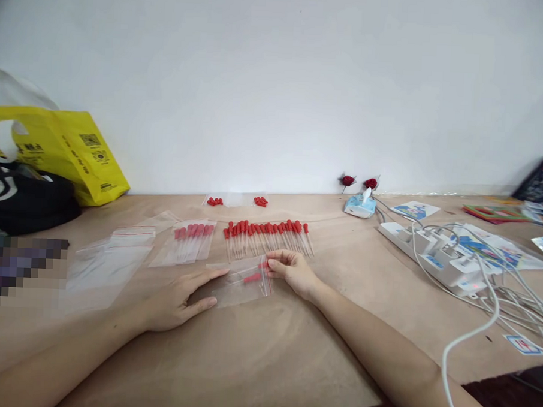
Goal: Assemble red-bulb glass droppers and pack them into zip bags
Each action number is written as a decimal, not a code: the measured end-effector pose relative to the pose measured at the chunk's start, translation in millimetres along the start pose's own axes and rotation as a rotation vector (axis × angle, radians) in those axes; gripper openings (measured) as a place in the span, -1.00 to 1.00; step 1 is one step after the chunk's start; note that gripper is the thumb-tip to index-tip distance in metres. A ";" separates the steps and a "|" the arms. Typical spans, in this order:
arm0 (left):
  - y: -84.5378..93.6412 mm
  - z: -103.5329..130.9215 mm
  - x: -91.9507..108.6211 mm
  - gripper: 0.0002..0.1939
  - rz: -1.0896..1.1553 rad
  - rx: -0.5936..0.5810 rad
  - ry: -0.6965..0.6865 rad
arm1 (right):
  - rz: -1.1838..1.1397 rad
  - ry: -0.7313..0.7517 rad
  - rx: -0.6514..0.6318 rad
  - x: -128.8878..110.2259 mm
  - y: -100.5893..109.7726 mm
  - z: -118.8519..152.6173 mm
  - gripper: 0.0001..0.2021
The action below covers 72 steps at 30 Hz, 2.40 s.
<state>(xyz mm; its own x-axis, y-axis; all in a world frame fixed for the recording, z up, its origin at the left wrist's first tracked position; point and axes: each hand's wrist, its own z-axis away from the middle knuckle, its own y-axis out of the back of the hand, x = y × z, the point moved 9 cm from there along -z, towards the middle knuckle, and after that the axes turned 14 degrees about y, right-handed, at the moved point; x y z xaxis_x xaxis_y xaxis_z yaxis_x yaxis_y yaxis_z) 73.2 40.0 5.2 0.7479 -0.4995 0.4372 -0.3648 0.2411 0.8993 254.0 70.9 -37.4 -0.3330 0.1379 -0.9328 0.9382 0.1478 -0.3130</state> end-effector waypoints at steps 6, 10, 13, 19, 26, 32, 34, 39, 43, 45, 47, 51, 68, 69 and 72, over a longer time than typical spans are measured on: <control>0.5 1.0 -0.5 -0.53 0.010 0.007 -0.010 | 0.053 0.019 -0.088 -2.9 -7.6 -1.2 -0.56; -0.5 0.6 -1.9 -0.53 0.013 0.009 -0.012 | 0.200 0.022 -0.050 1.5 -6.5 -4.7 -0.59; -2.3 0.3 -2.0 -0.53 0.005 -0.008 -0.009 | 0.299 0.040 0.005 5.2 -4.6 -7.0 -0.64; -1.3 0.4 1.3 -0.54 0.021 -0.005 -0.031 | 0.261 0.027 -0.116 11.2 -16.9 -3.5 -0.67; -0.7 0.1 4.9 -0.54 0.025 -0.008 -0.044 | 0.359 0.070 -0.077 6.0 -4.7 -5.6 -0.71; -0.1 0.1 3.7 -0.53 0.014 -0.009 -0.022 | 0.243 0.001 -0.110 11.0 -15.6 -0.6 -0.68; 0.0 -0.1 4.1 -0.54 0.013 -0.009 -0.026 | 0.274 0.022 -0.089 7.6 -12.2 -1.7 -0.70; -0.2 -0.5 2.0 -0.55 -0.008 -0.008 -0.011 | 0.786 0.310 0.134 -39.6 35.4 -24.8 -0.89; -2.3 0.7 1.4 -0.56 -0.012 -0.016 -0.022 | 1.283 0.262 0.326 -70.9 82.4 -51.3 -0.89; -3.2 0.7 0.0 -0.56 -0.015 -0.017 -0.013 | 1.379 0.134 0.354 -71.0 99.0 -64.0 -0.83; -3.7 0.3 -1.4 -0.56 -0.019 -0.018 -0.002 | 1.392 0.056 0.361 -67.3 107.1 -73.3 -0.78; -3.9 0.2 -0.6 -0.56 -0.014 -0.025 -0.015 | 1.351 -0.004 0.357 -56.9 110.0 -83.7 -0.81; -4.2 1.3 -0.9 -0.58 -0.016 -0.021 -0.018 | 0.517 0.183 0.280 -55.0 70.5 -39.3 -0.76; -4.4 1.3 -1.2 -0.58 -0.015 -0.020 -0.019 | 0.411 0.207 0.294 -50.4 68.0 -34.3 -0.73; -4.7 0.9 -3.5 -0.57 -0.018 -0.018 -0.009 | 0.138 0.257 0.371 -38.5 64.3 -23.7 -0.69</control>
<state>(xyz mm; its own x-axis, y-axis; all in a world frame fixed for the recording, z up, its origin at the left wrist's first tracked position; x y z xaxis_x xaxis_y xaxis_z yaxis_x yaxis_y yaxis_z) 71.9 39.9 -0.6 0.7491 -0.5114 0.4210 -0.3411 0.2470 0.9070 324.9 98.3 -17.4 -0.1712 0.3768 -0.9103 0.9302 -0.2427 -0.2754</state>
